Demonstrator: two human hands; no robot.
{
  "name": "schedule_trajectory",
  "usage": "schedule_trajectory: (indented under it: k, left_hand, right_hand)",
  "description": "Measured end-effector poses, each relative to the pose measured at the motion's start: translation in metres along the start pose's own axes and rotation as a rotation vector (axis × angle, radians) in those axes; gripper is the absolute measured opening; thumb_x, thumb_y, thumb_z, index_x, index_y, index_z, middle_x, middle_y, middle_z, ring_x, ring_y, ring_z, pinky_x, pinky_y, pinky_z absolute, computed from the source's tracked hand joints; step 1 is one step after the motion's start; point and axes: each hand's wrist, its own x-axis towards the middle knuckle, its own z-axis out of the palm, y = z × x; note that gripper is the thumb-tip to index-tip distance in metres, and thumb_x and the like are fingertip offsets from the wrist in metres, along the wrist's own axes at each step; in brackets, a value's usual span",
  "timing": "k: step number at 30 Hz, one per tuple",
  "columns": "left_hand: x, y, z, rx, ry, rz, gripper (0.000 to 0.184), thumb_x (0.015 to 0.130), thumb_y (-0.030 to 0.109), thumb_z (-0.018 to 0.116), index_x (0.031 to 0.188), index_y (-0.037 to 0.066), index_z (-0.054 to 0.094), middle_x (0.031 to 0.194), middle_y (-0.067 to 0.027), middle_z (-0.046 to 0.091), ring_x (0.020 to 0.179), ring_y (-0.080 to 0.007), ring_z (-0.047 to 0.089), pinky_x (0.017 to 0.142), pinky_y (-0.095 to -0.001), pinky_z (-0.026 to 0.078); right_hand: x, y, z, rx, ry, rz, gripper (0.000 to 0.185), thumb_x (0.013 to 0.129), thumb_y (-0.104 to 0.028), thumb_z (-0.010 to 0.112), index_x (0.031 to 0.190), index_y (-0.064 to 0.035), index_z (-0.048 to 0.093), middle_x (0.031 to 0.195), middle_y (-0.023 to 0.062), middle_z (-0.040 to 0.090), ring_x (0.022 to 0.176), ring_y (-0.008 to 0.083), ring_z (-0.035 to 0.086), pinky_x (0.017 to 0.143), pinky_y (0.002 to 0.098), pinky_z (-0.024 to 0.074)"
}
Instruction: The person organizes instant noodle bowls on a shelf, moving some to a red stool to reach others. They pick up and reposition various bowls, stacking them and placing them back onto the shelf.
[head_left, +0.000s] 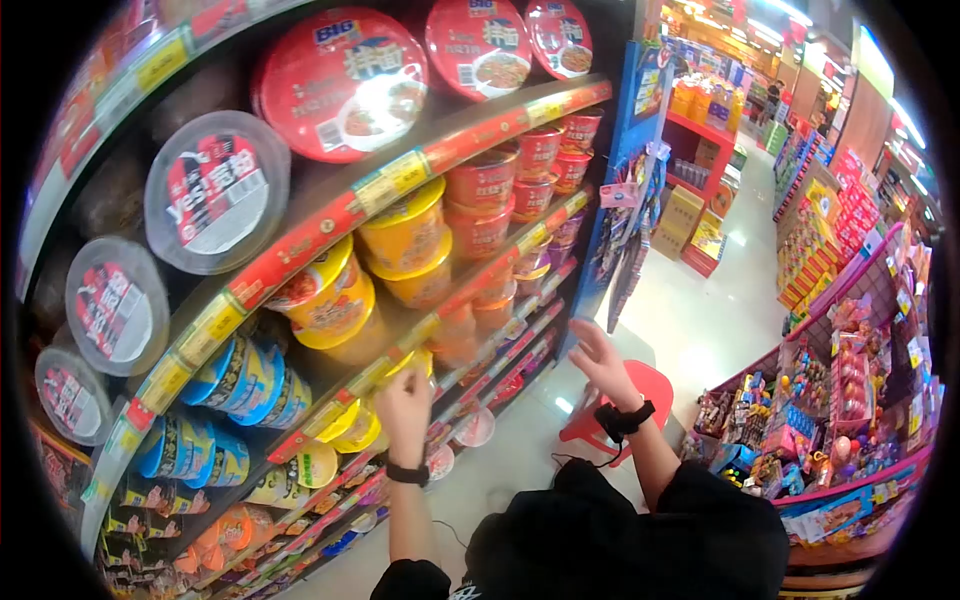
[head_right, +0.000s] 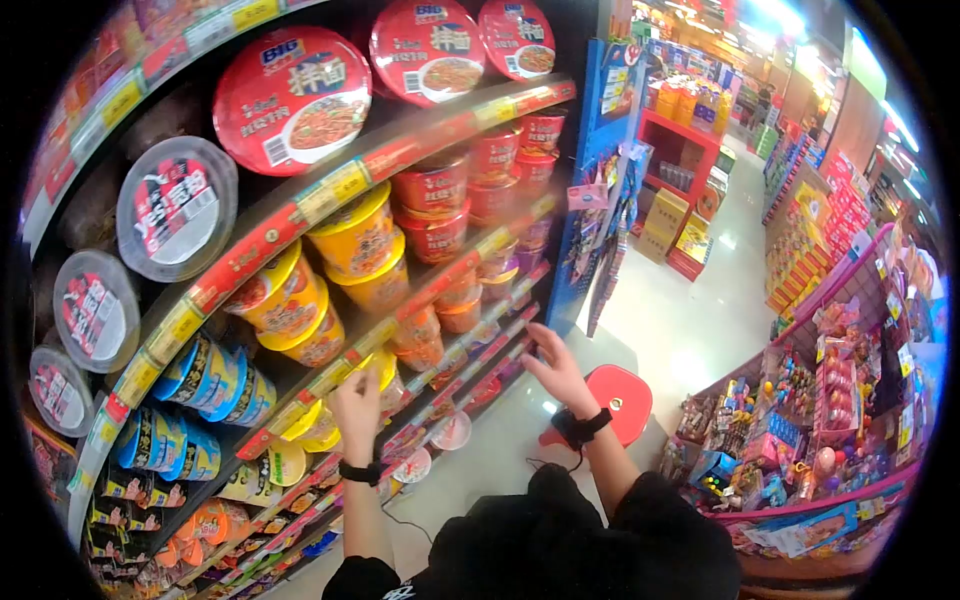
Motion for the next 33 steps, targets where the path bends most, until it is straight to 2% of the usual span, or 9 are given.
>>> schedule_trajectory:
  k: [6, 9, 10, 16, 18, 19, 20, 24, 33]
  left_hand:
    - [0.042, 0.110, 0.089, -0.608, 0.160, 0.203, 0.038, 0.092, 0.011, 0.054, 0.127, -0.002, 0.053, 0.114, -0.0163, 0.067, 0.106, -0.0274, 0.064, 0.089, -0.0388, 0.049]
    - [0.097, 0.147, 0.128, -0.406, 0.168, 0.208, 0.067, 0.081, 0.009, 0.055, 0.141, -0.009, 0.031, 0.140, -0.0299, 0.042, 0.129, -0.0386, 0.044, 0.108, -0.0413, 0.035]
    - [0.115, 0.147, 0.141, -0.114, 0.312, 0.255, 0.068, 0.080, 0.008, 0.055, 0.140, -0.010, 0.029, 0.138, -0.0326, 0.042, 0.128, -0.0413, 0.043, 0.108, -0.0423, 0.034]
    - [0.139, 0.179, 0.136, -0.300, 0.263, 0.091, 0.063, 0.079, 0.005, 0.053, 0.138, -0.009, 0.035, 0.132, -0.0299, 0.049, 0.122, -0.0385, 0.050, 0.106, -0.0420, 0.038]
    - [0.118, 0.187, 0.139, -0.233, 0.326, 0.063, 0.060, 0.083, 0.008, 0.052, 0.139, -0.005, 0.037, 0.133, -0.0281, 0.049, 0.121, -0.0378, 0.051, 0.103, -0.0424, 0.040]
    - [0.112, 0.177, 0.145, -0.335, 0.289, 0.057, 0.054, 0.087, 0.003, 0.053, 0.138, -0.005, 0.037, 0.136, -0.0217, 0.047, 0.123, -0.0265, 0.050, 0.103, -0.0362, 0.039]
    - [0.103, 0.174, 0.153, -0.451, 0.342, 0.152, 0.054, 0.087, 0.007, 0.054, 0.137, -0.005, 0.039, 0.130, -0.0272, 0.051, 0.121, -0.0360, 0.051, 0.101, -0.0405, 0.040]
    - [0.049, 0.190, 0.159, -0.573, 0.254, 0.053, 0.052, 0.086, -0.002, 0.049, 0.137, -0.005, 0.037, 0.133, -0.0220, 0.050, 0.125, -0.0305, 0.050, 0.104, -0.0390, 0.037]
    - [-0.089, 0.225, 0.220, -0.620, -0.147, -0.061, 0.061, 0.078, -0.009, 0.045, 0.137, -0.005, 0.031, 0.129, -0.0192, 0.047, 0.122, -0.0270, 0.049, 0.104, -0.0373, 0.038]
  right_hand:
    - [0.117, -0.084, -0.016, 0.240, 0.060, -0.268, 0.051, 0.095, -0.016, 0.054, 0.141, -0.0019, 0.037, 0.140, 0.0123, 0.046, 0.127, 0.0210, 0.046, 0.103, 0.0342, 0.0381]
    - [0.186, -0.123, 0.020, 0.339, 0.072, -0.347, 0.056, 0.097, -0.029, 0.052, 0.140, 0.0020, 0.035, 0.137, 0.0144, 0.049, 0.127, 0.0222, 0.046, 0.103, 0.0319, 0.0374]
    - [0.206, -0.126, 0.023, 0.315, 0.067, -0.285, 0.059, 0.097, -0.032, 0.052, 0.140, 0.0038, 0.034, 0.138, 0.0156, 0.048, 0.127, 0.0233, 0.046, 0.104, 0.0323, 0.0359]
    - [0.281, -0.065, 0.032, 0.233, -0.041, -0.286, 0.075, 0.095, -0.049, 0.047, 0.143, 0.0065, 0.031, 0.145, 0.0273, 0.035, 0.137, 0.0343, 0.031, 0.112, 0.0376, 0.0236]
    - [0.233, -0.099, 0.012, 0.257, 0.032, -0.265, 0.071, 0.097, -0.045, 0.046, 0.143, 0.0056, 0.031, 0.141, 0.0256, 0.037, 0.133, 0.0352, 0.035, 0.110, 0.0368, 0.0277]
    - [0.233, -0.093, 0.011, 0.373, 0.038, -0.270, 0.063, 0.098, -0.040, 0.045, 0.141, 0.0048, 0.034, 0.131, 0.0232, 0.043, 0.124, 0.0327, 0.043, 0.105, 0.0363, 0.0326]
    - [0.224, -0.095, 0.001, 0.321, 0.059, -0.323, 0.059, 0.098, -0.038, 0.046, 0.138, 0.0041, 0.037, 0.125, 0.0220, 0.045, 0.119, 0.0311, 0.045, 0.102, 0.0356, 0.0346]
    - [0.180, -0.095, -0.030, 0.366, 0.081, -0.344, 0.047, 0.097, -0.031, 0.051, 0.130, 0.0011, 0.044, 0.114, 0.0168, 0.049, 0.102, 0.0250, 0.052, 0.092, 0.0325, 0.0413]
    - [0.042, -0.016, -0.143, 0.474, 0.266, -0.048, 0.056, 0.088, -0.015, 0.066, 0.133, -0.0024, 0.034, 0.126, 0.0161, 0.046, 0.116, 0.0215, 0.049, 0.095, 0.0347, 0.0443]
